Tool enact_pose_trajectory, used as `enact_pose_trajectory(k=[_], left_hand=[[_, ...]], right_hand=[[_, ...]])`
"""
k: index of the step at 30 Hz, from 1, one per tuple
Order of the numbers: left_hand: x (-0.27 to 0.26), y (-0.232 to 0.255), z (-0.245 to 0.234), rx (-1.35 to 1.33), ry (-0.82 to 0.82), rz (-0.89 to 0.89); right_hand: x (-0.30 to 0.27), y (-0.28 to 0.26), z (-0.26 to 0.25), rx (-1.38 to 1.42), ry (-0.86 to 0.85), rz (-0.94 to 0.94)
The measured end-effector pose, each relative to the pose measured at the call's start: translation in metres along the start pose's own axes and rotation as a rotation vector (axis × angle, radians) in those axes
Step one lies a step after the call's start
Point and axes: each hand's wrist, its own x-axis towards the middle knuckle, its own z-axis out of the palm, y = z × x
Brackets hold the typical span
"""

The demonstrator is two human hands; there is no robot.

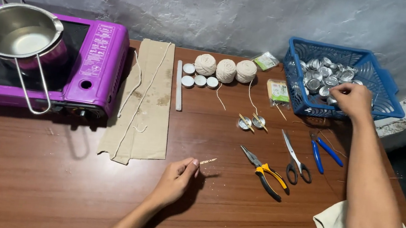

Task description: Cutting cotton wicks to size and threading them into metal wick tabs using pliers and scissors.

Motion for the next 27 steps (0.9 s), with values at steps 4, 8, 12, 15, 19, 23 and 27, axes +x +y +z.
enact_pose_trajectory(k=[4,8,12,15,19,23,27], left_hand=[[0.001,-0.001,-0.002,0.054,0.023,0.033],[0.002,-0.003,-0.001,0.057,0.033,0.055],[0.008,-0.021,0.000,0.040,0.077,0.114],[0.012,-0.029,-0.001,0.051,0.074,0.138],[0.005,-0.014,0.001,0.045,0.082,0.131],[0.008,-0.023,0.000,0.048,0.081,0.125],[0.005,-0.012,0.003,0.047,0.077,0.135]], right_hand=[[-0.072,-0.053,0.000,0.154,0.172,-0.196],[-0.151,-0.103,0.036,0.325,0.233,-0.247],[-0.198,-0.114,0.119,0.396,0.204,-0.448],[-0.218,-0.140,0.122,0.302,0.141,-0.635],[-0.218,-0.149,0.137,0.235,0.136,-0.749],[-0.216,-0.143,0.145,0.114,0.104,-0.776],[-0.221,-0.146,0.142,0.119,0.140,-0.737]])
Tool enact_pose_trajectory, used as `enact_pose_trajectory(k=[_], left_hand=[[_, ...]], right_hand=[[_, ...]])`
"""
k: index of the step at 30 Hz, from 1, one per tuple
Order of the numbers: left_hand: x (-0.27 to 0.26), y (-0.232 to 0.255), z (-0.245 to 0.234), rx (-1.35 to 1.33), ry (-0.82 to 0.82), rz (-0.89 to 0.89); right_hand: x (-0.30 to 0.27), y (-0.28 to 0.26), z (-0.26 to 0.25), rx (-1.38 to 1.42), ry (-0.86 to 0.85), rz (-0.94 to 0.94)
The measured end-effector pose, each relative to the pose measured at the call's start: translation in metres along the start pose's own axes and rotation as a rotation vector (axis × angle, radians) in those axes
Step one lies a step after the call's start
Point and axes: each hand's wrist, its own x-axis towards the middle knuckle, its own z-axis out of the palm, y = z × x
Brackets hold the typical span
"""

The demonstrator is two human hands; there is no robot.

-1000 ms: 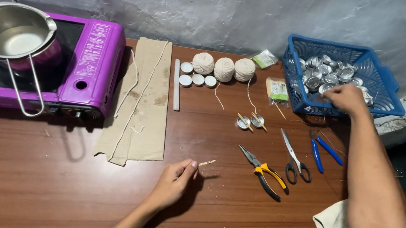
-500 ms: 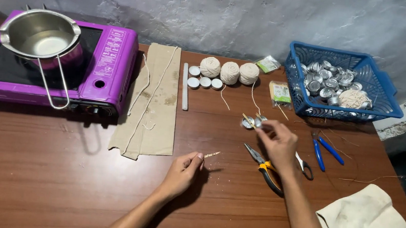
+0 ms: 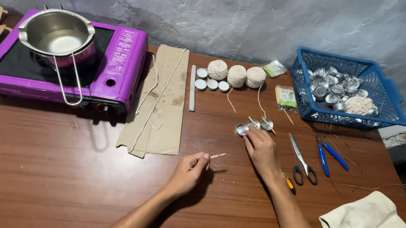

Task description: Cutting cotton wicks to size and threading them into metal wick tabs using pliers and scissors.

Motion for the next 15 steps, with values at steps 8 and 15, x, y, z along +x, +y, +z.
enact_pose_trajectory(k=[8,15], left_hand=[[-0.001,0.006,-0.001,0.022,-0.003,-0.008],[0.002,-0.003,-0.003,0.052,-0.013,-0.007]], right_hand=[[-0.015,0.011,0.014,-0.150,-0.026,0.036],[-0.014,0.012,0.022,-0.243,-0.096,0.083]])
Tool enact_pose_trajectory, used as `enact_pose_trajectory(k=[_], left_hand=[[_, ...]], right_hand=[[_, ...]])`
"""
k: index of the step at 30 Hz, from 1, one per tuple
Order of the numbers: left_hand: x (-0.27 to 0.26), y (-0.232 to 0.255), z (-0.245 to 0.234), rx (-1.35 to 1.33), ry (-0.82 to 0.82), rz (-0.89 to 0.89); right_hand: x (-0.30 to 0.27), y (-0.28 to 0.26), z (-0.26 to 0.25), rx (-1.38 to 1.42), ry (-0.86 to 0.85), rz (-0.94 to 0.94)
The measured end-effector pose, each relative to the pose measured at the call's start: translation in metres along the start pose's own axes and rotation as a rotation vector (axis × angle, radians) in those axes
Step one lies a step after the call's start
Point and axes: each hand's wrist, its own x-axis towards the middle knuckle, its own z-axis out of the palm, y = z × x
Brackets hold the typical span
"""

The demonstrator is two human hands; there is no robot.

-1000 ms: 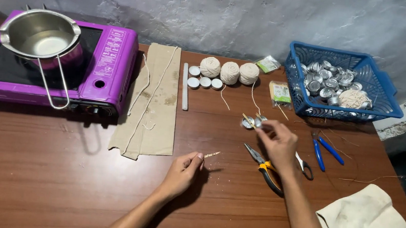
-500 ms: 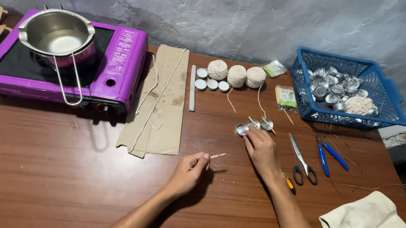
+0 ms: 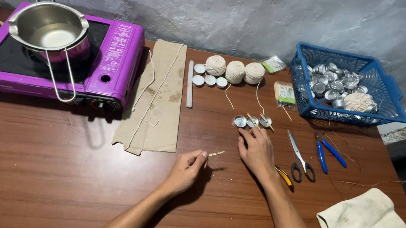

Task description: Cutting cotton wicks to size and threading them into metal wick tabs using pliers and scissors.

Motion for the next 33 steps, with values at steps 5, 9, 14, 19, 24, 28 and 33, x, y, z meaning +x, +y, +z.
enact_pose_trajectory(k=[5,9,14,19,24,28,33], left_hand=[[0.001,-0.003,-0.001,0.000,0.002,0.006],[0.001,-0.006,0.000,-0.007,0.005,0.017],[0.001,-0.005,0.001,-0.010,0.004,-0.005],[0.002,-0.003,0.000,-0.012,-0.003,-0.007],[0.001,-0.002,0.000,-0.010,-0.010,-0.016],[0.001,-0.003,0.000,-0.016,-0.007,-0.012],[0.000,0.006,0.001,-0.002,-0.010,0.004]], right_hand=[[0.003,-0.006,-0.008,-0.025,-0.015,0.026],[0.003,-0.012,-0.018,-0.015,-0.055,0.053],[0.001,-0.011,-0.023,-0.059,-0.052,0.138],[0.002,-0.014,-0.026,-0.102,-0.057,0.169],[0.003,-0.013,-0.026,-0.077,-0.065,0.190],[0.002,-0.013,-0.027,-0.033,-0.050,0.177],[0.000,-0.031,-0.034,0.541,0.060,0.049]])
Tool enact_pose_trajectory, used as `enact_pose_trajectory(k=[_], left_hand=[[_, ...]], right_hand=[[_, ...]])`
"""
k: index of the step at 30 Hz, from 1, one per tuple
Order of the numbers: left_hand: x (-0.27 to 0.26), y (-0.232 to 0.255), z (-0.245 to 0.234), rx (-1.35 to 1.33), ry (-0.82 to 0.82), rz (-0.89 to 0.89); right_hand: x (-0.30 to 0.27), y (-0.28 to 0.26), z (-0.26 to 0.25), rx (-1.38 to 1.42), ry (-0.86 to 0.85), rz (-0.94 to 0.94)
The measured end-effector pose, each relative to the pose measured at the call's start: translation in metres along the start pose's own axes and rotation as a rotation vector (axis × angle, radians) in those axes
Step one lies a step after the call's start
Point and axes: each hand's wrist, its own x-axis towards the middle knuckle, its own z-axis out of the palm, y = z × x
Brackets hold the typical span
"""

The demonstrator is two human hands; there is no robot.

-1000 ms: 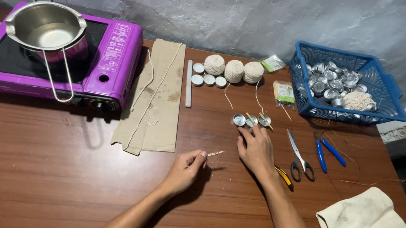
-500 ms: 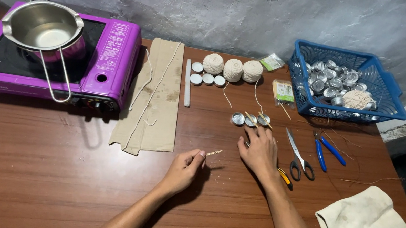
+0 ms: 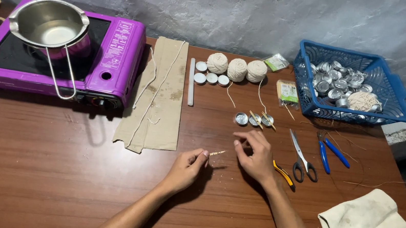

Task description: Cutting cotton wicks to size and threading them into metal wick tabs using pliers and scissors.

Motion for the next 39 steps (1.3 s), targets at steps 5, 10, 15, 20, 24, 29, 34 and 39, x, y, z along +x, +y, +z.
enact_pose_trajectory(k=[5,10,15,20,24,29,34,39], left_hand=[[0.003,-0.012,0.000,0.002,-0.009,-0.012],[0.005,-0.021,-0.002,0.017,-0.001,0.004],[0.002,-0.012,-0.004,0.085,-0.024,0.035],[0.001,-0.002,-0.003,0.103,-0.030,0.045],[0.000,0.006,-0.003,0.077,-0.037,0.038],[-0.012,0.054,-0.008,0.006,-0.056,-0.068],[-0.002,0.017,-0.007,-0.025,-0.048,-0.072],[0.003,-0.011,-0.004,0.024,-0.054,-0.060]], right_hand=[[-0.001,-0.038,-0.014,0.161,-0.096,-0.228],[-0.002,-0.042,-0.019,0.166,-0.159,-0.311],[-0.003,-0.038,-0.016,0.124,-0.167,-0.307],[-0.004,-0.040,-0.018,0.114,-0.189,-0.290],[-0.003,-0.039,-0.020,0.117,-0.220,-0.269],[-0.001,-0.026,-0.020,0.158,-0.197,-0.208],[0.001,-0.002,-0.022,0.163,-0.124,-0.058],[0.003,0.007,-0.019,0.001,0.086,0.175]])
